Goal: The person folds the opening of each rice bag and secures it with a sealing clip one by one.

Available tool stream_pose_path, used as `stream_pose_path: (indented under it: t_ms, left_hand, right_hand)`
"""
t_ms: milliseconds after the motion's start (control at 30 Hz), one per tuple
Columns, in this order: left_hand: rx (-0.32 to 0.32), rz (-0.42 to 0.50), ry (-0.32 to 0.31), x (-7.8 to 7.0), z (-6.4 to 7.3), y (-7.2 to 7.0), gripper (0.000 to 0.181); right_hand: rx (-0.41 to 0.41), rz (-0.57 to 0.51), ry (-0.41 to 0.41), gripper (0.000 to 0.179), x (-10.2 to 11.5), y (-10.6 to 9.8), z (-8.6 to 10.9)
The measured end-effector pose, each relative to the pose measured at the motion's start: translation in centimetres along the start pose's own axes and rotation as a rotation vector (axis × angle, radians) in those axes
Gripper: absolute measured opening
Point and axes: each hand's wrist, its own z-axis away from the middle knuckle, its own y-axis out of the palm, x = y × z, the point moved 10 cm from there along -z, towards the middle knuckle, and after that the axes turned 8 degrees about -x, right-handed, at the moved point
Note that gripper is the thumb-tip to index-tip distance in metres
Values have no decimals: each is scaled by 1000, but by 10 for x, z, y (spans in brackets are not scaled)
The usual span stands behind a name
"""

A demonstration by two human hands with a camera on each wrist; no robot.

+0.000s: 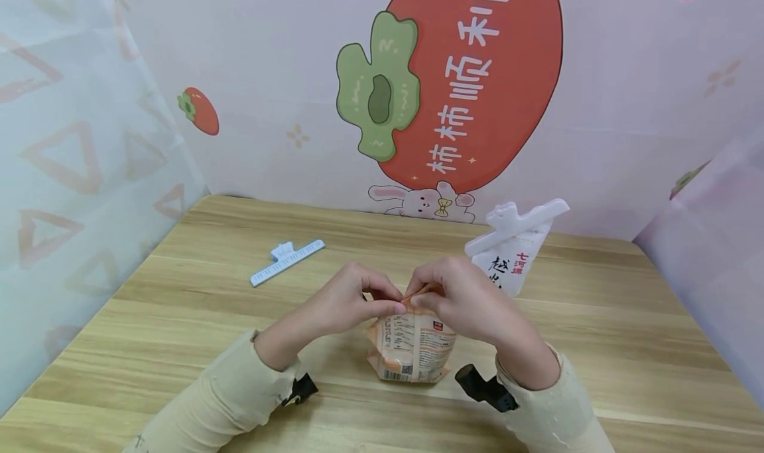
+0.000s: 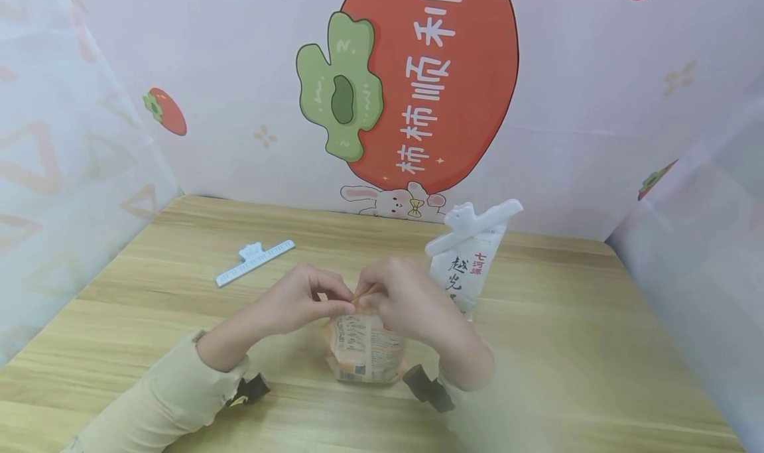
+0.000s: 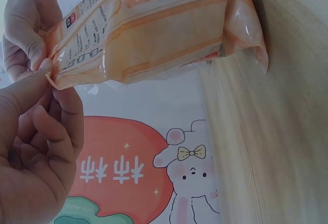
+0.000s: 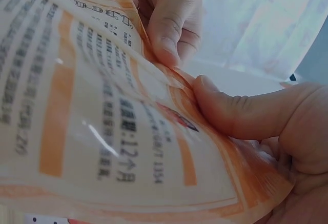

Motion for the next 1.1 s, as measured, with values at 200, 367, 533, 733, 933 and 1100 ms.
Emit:
stream_pose_path:
  t_ms: [200,367,533,733,933,1100]
  left_hand:
    - [39,-15,11,1,0,2,7]
    - [70,-22,22,1,0,5,7]
    - [87,-45,44,0,0,6,9]
    - [74,-64,23,2,2,7,7]
    - [57,-86,65,-4,3,6,5]
    - [44,-99,79,-7,4,4,5]
  right_hand:
    - [5,-9,-18,19,0,-1,0]
    - [19,-18,-24,18,-2,-3,2]
    - [29,-23,-20,18,-3,-3,4]
    - [69,-13,-13,14,-1,1,6]
    - [114,22,-67,6,6,5,9]
    - [121,30,-62,8,6,8,6]
